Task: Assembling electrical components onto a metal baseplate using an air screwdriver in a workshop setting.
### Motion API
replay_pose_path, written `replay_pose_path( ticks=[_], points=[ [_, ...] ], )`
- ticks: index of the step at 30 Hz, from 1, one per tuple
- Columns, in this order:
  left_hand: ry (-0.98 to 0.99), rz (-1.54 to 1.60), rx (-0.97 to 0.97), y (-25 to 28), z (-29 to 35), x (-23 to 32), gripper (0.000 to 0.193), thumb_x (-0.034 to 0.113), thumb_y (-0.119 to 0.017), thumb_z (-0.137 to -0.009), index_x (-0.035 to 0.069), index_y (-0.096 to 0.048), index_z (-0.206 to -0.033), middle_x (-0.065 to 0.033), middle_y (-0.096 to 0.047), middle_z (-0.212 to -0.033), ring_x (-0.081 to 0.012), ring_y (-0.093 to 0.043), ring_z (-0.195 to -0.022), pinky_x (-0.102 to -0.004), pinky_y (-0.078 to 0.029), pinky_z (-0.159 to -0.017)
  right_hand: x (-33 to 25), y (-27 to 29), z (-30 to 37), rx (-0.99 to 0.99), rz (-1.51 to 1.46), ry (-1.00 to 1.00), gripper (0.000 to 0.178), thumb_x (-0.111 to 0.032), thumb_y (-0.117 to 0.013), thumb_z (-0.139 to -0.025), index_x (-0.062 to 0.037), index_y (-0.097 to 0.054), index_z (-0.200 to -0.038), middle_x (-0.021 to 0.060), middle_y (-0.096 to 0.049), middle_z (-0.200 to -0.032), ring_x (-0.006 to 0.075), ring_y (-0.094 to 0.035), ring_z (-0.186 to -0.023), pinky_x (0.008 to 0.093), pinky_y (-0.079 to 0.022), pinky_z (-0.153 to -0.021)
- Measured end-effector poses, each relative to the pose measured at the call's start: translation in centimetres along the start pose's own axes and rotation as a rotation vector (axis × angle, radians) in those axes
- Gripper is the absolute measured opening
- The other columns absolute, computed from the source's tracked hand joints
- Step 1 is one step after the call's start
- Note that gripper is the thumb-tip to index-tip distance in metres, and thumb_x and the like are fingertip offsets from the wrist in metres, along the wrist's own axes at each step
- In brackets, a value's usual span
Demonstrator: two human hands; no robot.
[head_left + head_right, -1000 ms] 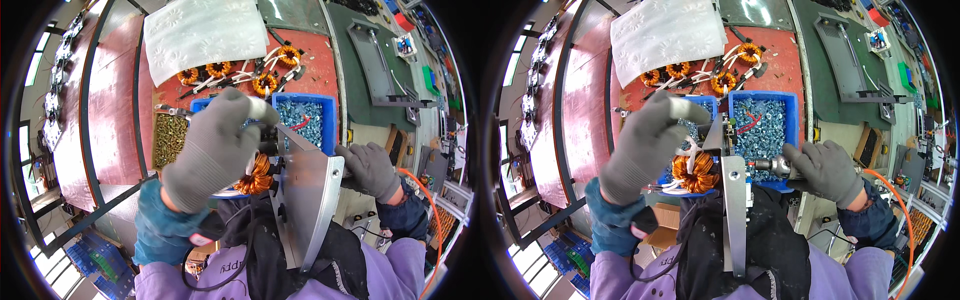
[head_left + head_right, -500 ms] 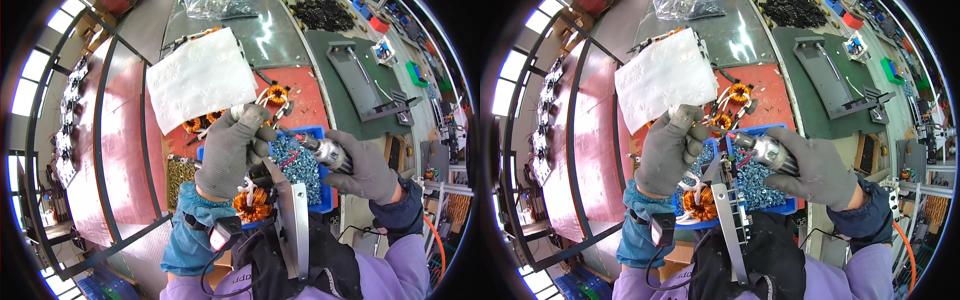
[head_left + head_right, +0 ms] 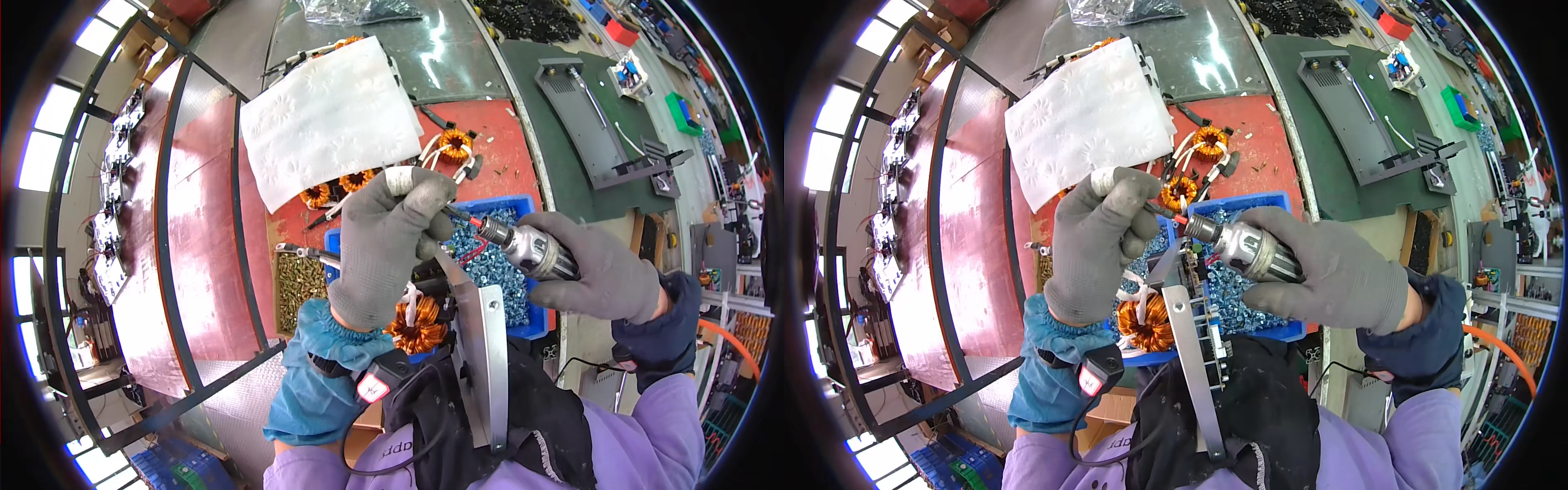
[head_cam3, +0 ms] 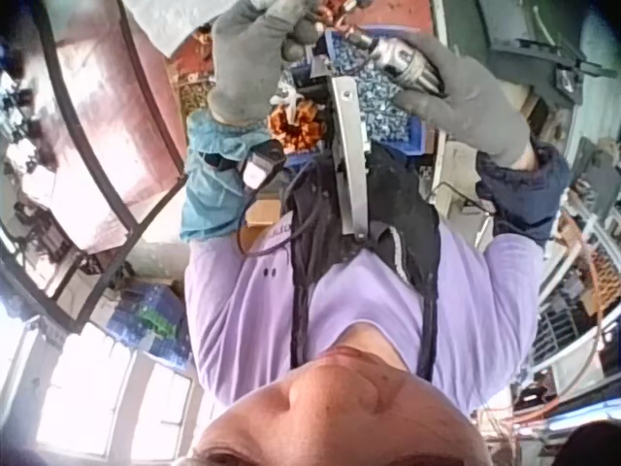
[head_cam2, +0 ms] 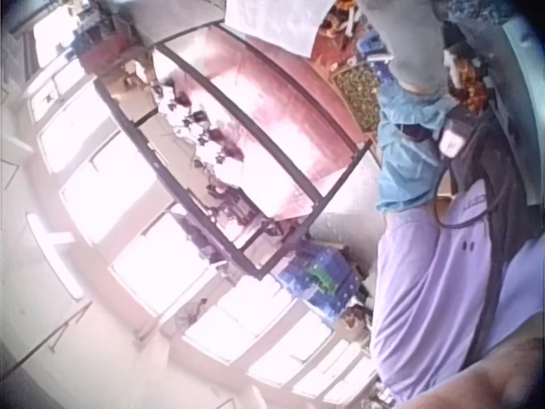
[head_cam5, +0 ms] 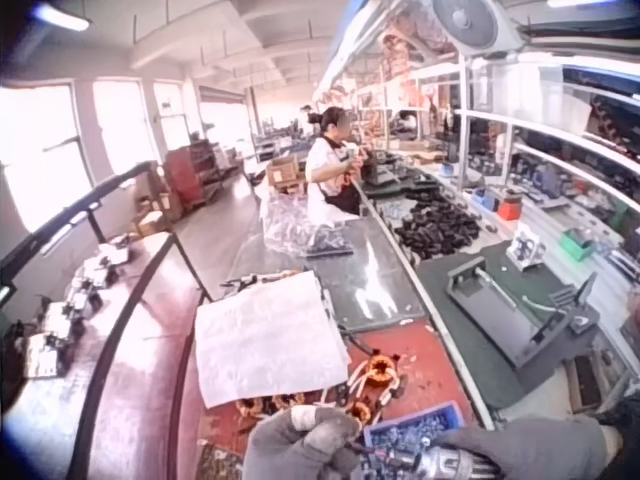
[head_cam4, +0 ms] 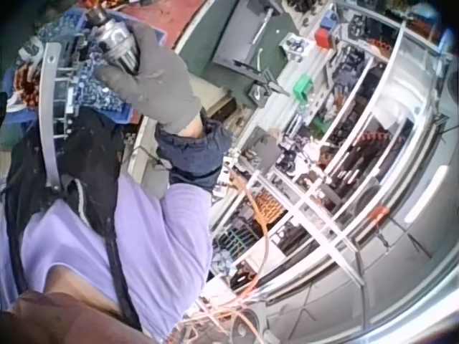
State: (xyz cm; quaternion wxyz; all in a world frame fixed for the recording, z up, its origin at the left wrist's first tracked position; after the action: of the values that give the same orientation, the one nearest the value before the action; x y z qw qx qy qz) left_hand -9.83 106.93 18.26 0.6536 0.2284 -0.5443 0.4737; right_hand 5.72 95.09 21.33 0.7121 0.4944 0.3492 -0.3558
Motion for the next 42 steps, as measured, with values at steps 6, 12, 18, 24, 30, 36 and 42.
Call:
replay_pose_path(
  ticks=[6, 12, 18, 24, 30, 36, 42],
  points=[
    [0.062, -0.110, -0.013, -0.8, 0.5, 0.3, 0.028, 0.030, -0.060, -0.100, 0.002, -0.064, -0.102, -0.0007, -0.059, -0.069, -0.0039, -0.048, -0.056, -0.0176, -0.038, -0.049, -0.2, 0.7, 0.5, 0.104, 0.279, -0.010, 0.066, -0.040, -0.075, -0.082, -0.0053, -0.049, -0.132, 0.0185, -0.065, -0.096, 0.0318, -0.067, -0.086, 0.0398, -0.052, -0.076],
    [-0.335, -0.248, -0.055, -2.1, 1.8, 1.7, 0.027, 0.026, -0.050, -0.104, 0.002, -0.063, -0.109, -0.0022, -0.065, -0.083, -0.0046, -0.054, -0.069, -0.0194, -0.046, -0.060, 1.0, -0.1, 1.3, -0.047, -0.071, -0.060, 0.067, -0.045, -0.072, -0.086, -0.0018, -0.049, -0.132, 0.0169, -0.064, -0.100, 0.0267, -0.066, -0.089, 0.0382, -0.051, -0.078],
    [-0.438, -0.101, -0.164, -0.7, 2.0, 2.2, 0.070, 0.037, -0.058, -0.099, 0.000, -0.026, -0.148, -0.0231, -0.058, -0.127, -0.0233, -0.067, -0.098, -0.0323, -0.056, -0.079, 2.6, -1.4, 2.0, -0.017, -0.315, -0.168, 0.083, -0.044, -0.084, -0.072, -0.0019, -0.047, -0.134, 0.0146, -0.063, -0.109, 0.0262, -0.063, -0.096, 0.0358, -0.050, -0.085],
    [-0.281, -0.326, 0.648, 13.2, 8.5, -2.7, 0.055, 0.030, -0.056, -0.099, -0.001, -0.039, -0.141, -0.0128, -0.057, -0.122, -0.0180, -0.054, -0.109, -0.0352, -0.047, -0.094, 11.1, -1.6, 8.6, -0.111, 0.082, -0.436, 0.113, -0.029, -0.096, -0.045, -0.0088, -0.041, -0.141, 0.0154, -0.063, -0.115, 0.0346, -0.063, -0.108, 0.0405, -0.048, -0.092],
    [0.154, 0.045, -0.004, 11.1, 9.7, -14.2, 0.066, 0.019, -0.072, -0.089, -0.001, -0.037, -0.141, -0.0060, -0.055, -0.123, -0.0169, -0.054, -0.111, -0.0300, -0.047, -0.094, 11.8, -8.5, 9.8, -0.416, 0.127, -0.193, 0.098, -0.033, -0.093, -0.055, -0.0112, -0.045, -0.138, 0.0177, -0.070, -0.091, 0.0399, -0.068, -0.086, 0.0422, -0.053, -0.074],
    [0.360, -0.033, -0.299, 5.7, 7.3, -13.1, 0.072, 0.020, -0.083, -0.079, -0.001, -0.045, -0.137, -0.0089, -0.061, -0.122, -0.0148, -0.057, -0.113, -0.0315, -0.047, -0.098, 10.6, -8.8, 9.4, -0.381, 0.163, -0.057, 0.081, -0.027, -0.089, -0.057, -0.0107, -0.056, -0.129, 0.0148, -0.070, -0.093, 0.0392, -0.067, -0.083, 0.0430, -0.053, -0.075],
    [0.120, -0.344, -0.145, 6.4, 8.5, -13.0, 0.073, 0.040, -0.082, -0.077, 0.002, -0.051, -0.131, -0.0143, -0.066, -0.114, -0.0238, -0.065, -0.107, -0.0361, -0.051, -0.090, 10.1, -8.9, 8.3, -0.429, 0.343, -0.009, 0.070, -0.027, -0.086, -0.059, -0.0127, -0.063, -0.123, 0.0135, -0.069, -0.105, 0.0374, -0.066, -0.090, 0.0416, -0.054, -0.080]
  ],
)
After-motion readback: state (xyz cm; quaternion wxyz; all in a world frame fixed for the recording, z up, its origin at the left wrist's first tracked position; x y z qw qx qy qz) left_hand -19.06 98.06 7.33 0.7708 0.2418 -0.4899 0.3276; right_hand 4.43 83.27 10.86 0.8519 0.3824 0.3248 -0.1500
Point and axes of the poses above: each hand's wrist, its own z-axis away from the middle knuckle, its own y-axis out of the back of the hand, x = y × z, the point moved 9 cm from there along -z, towards the middle knuckle
